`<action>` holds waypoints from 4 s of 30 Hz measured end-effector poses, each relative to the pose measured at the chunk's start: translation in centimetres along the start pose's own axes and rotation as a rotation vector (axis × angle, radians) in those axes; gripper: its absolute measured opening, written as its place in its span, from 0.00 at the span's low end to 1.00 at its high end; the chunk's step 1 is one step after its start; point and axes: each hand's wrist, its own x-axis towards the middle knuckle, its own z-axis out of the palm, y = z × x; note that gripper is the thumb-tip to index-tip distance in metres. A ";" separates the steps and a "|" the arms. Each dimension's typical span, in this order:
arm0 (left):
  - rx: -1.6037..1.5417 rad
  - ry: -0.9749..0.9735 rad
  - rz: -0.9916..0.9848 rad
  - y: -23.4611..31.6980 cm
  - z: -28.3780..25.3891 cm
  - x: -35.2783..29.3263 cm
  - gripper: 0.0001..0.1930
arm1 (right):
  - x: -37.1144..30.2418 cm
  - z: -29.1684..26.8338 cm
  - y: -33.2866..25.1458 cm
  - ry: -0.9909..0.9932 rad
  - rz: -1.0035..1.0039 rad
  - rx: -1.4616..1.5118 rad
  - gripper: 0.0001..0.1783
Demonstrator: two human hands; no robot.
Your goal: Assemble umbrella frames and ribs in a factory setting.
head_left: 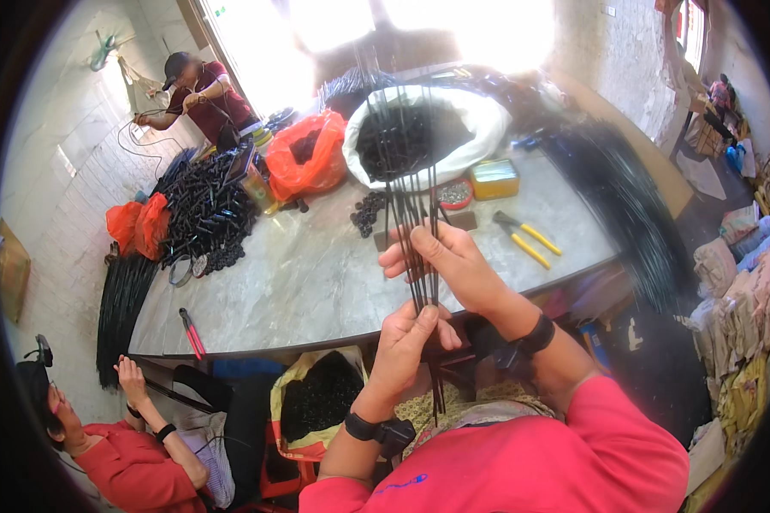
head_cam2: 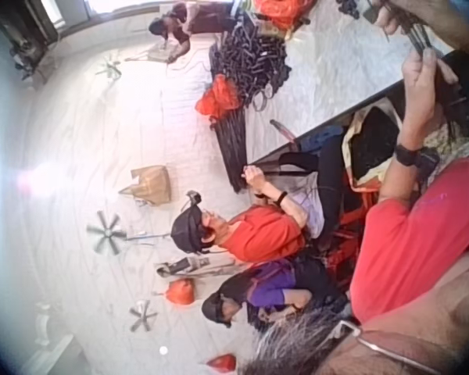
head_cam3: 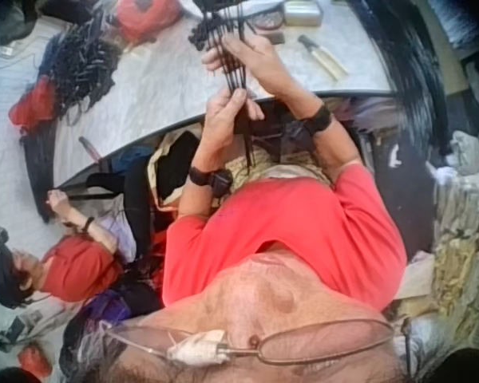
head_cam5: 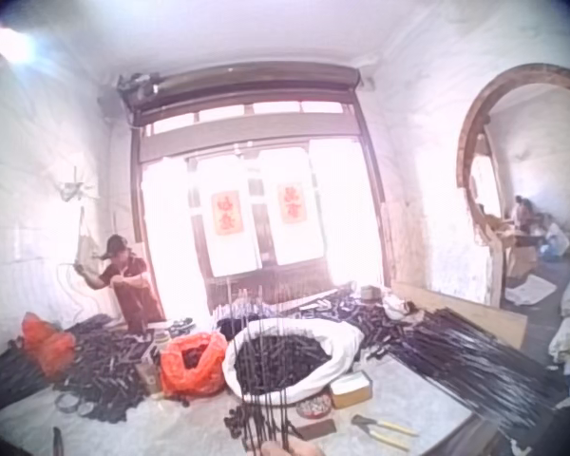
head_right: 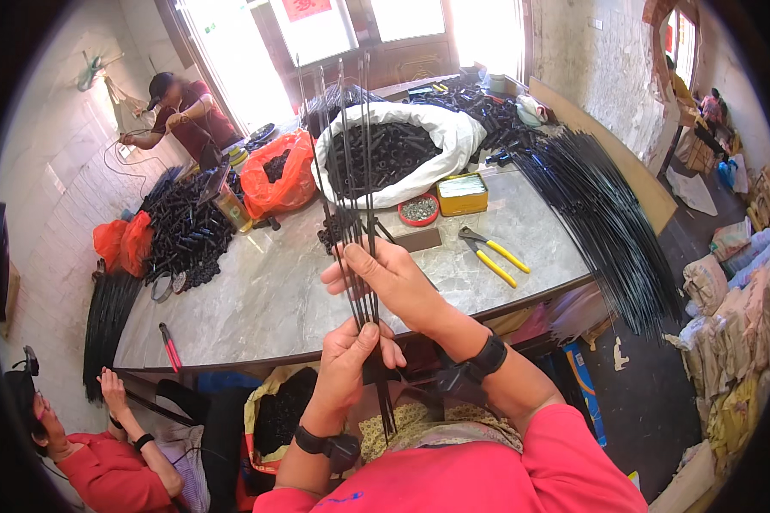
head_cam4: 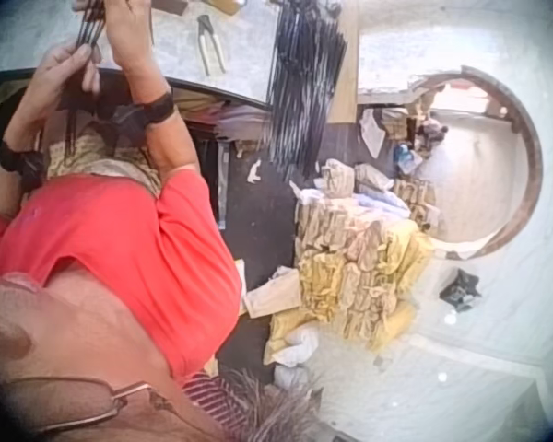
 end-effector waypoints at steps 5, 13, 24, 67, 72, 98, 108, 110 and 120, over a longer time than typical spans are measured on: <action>-0.272 -0.223 -0.222 0.9 -1.0 -0.2 0.16 | 0.3 -0.2 -1.3 -0.124 0.171 0.337 0.23; -0.044 -0.148 -0.233 1.8 -0.6 0.3 0.21 | 0.7 -0.8 -1.5 -0.138 -0.008 0.120 0.20; -0.092 -0.243 -0.297 4.0 -1.9 2.9 0.12 | 0.3 -0.9 -1.7 -0.170 0.023 0.100 0.22; 0.485 0.078 -0.035 -21.1 -5.1 -0.9 0.08 | 12.6 -13.8 5.5 -0.097 0.042 -1.146 0.21; 0.442 0.044 -0.106 -20.3 -6.3 -1.1 0.08 | 6.1 -12.7 4.9 0.017 -0.298 -1.387 0.22; 0.966 0.067 -0.114 -17.6 -6.0 0.0 0.08 | -3.1 -8.0 11.3 -0.480 -0.217 -0.825 0.15; 0.665 0.152 0.082 0.6 -3.8 0.3 0.10 | -3.1 -7.1 10.5 -0.475 -0.155 -0.771 0.12; 0.558 0.139 0.386 1.9 -2.2 2.1 0.12 | -3.2 -6.8 10.4 -0.453 -0.138 -0.728 0.14; 0.440 -0.122 0.161 4.1 -1.7 4.6 0.12 | -3.1 -7.4 11.1 -0.460 -0.131 -0.726 0.14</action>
